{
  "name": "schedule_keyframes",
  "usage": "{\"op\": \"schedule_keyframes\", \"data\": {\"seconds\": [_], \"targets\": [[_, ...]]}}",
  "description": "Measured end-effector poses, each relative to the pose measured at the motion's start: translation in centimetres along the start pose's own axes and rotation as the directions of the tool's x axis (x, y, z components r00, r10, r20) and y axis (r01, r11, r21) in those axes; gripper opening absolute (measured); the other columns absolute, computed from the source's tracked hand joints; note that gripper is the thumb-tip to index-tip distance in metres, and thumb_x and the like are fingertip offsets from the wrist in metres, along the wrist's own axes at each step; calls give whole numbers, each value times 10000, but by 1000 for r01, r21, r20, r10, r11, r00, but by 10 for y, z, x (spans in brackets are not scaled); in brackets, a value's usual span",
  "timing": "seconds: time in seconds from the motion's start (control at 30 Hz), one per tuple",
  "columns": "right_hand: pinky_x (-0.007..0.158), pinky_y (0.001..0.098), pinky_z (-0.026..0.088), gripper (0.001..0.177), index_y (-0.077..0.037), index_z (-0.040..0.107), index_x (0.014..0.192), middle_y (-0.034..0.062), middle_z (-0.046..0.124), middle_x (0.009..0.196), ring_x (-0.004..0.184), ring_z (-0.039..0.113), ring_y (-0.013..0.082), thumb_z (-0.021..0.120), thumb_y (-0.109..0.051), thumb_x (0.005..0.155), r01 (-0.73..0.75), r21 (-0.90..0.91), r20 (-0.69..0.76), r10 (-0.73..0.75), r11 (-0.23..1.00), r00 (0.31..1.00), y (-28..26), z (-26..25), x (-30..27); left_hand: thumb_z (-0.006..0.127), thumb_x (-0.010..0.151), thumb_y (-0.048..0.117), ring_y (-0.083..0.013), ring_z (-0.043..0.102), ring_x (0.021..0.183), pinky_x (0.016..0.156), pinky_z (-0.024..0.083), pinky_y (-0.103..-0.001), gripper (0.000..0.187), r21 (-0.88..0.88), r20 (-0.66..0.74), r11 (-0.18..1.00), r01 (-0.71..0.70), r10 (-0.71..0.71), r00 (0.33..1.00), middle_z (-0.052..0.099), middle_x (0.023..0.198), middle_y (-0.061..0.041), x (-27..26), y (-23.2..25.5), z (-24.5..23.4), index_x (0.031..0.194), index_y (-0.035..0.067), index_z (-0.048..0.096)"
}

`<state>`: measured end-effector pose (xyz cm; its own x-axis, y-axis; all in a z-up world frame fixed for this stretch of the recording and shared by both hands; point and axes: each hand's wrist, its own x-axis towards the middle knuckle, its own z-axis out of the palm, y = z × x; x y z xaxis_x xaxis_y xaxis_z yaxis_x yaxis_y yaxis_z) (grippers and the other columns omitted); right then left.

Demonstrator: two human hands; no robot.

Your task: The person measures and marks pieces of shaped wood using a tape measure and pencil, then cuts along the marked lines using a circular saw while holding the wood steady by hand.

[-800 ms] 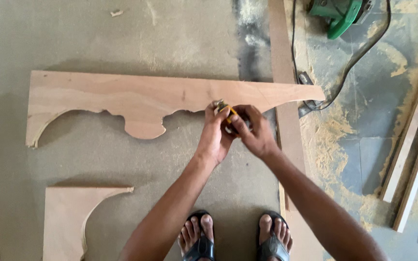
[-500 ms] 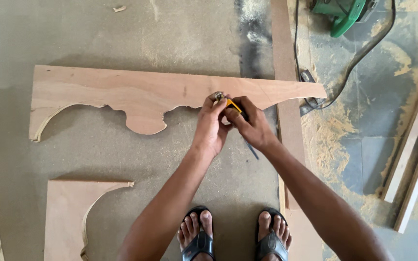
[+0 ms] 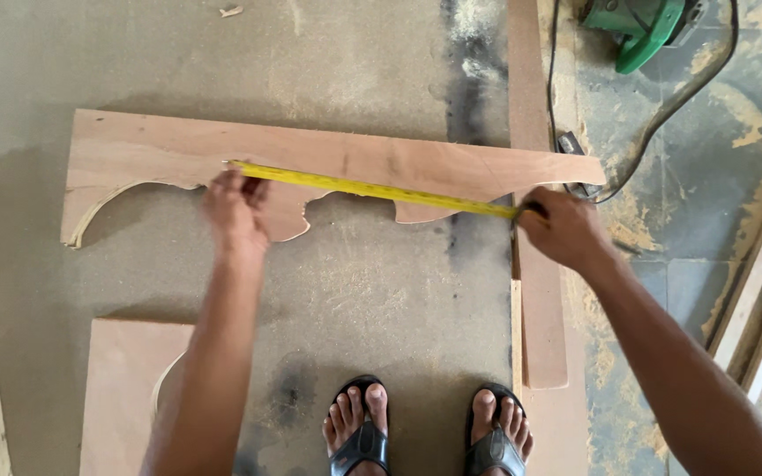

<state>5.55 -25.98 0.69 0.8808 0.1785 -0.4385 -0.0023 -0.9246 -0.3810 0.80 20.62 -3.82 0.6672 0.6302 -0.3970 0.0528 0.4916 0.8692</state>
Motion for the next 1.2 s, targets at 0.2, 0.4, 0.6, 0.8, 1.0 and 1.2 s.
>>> {"op": "schedule_keyframes", "data": {"seconds": [0.2, 0.4, 0.6, 0.8, 1.0, 1.2], "targets": [[773, 489, 583, 472, -147, 810, 995, 119, 776, 904, 858, 730, 357, 729, -585, 838, -88, -198, -130, 63, 976, 990, -27, -10, 2, 576, 1018, 133, -213, 697, 712, 609, 630, -338, 183, -43, 13, 999, 1, 0, 1000, 702, 915, -153, 66, -46, -25, 1017, -37, 642], [775, 484, 579, 480, -181, 823, 1003, 147, 771, 893, 849, 735, 377, 719, -627, 860, -76, -238, -81, 58, 968, 995, -104, 0, 20, 598, 1020, 180, -229, 682, 628, 565, 606, -356, 251, 21, -25, 993, 115, -114, 993, 696, 785, -161, 21, -75, 32, 900, -37, 636], [709, 470, 581, 562, -108, 728, 1078, 137, 756, 802, 772, 743, 330, 721, -621, 852, -73, -185, -84, 58, 980, 995, -126, 11, 43, 574, 1025, 150, -211, 696, 526, 465, 627, -312, 257, 199, -126, 960, 198, -175, 977, 715, 728, -175, 27, -51, 42, 879, -47, 651], [686, 458, 549, 648, -88, 739, 972, 118, 712, 916, 826, 691, 285, 796, -703, 775, -53, -257, -199, 1, 965, 980, -74, 5, 60, 533, 1062, 155, -170, 637, 459, 378, 512, -296, 306, 376, -191, 925, 57, 18, 981, 669, 644, -139, 85, -13, -9, 827, -36, 585], [713, 440, 557, 657, -57, 745, 965, 146, 709, 941, 812, 700, 308, 837, -687, 803, -16, -264, -304, -67, 964, 950, -48, -3, 58, 561, 1034, 138, -178, 630, 438, 358, 517, -293, 267, 313, -316, 944, 108, -4, 949, 678, 669, -140, 106, 11, -35, 830, -31, 593], [715, 437, 557, 618, -57, 739, 964, 117, 729, 923, 802, 708, 289, 849, -644, 803, -57, -215, -266, -2, 975, 964, -51, -6, 62, 643, 996, 140, -166, 638, 422, 338, 514, -315, 254, 493, -317, 852, 176, -12, 948, 682, 653, -119, 95, 29, -30, 816, -35, 606]]}}
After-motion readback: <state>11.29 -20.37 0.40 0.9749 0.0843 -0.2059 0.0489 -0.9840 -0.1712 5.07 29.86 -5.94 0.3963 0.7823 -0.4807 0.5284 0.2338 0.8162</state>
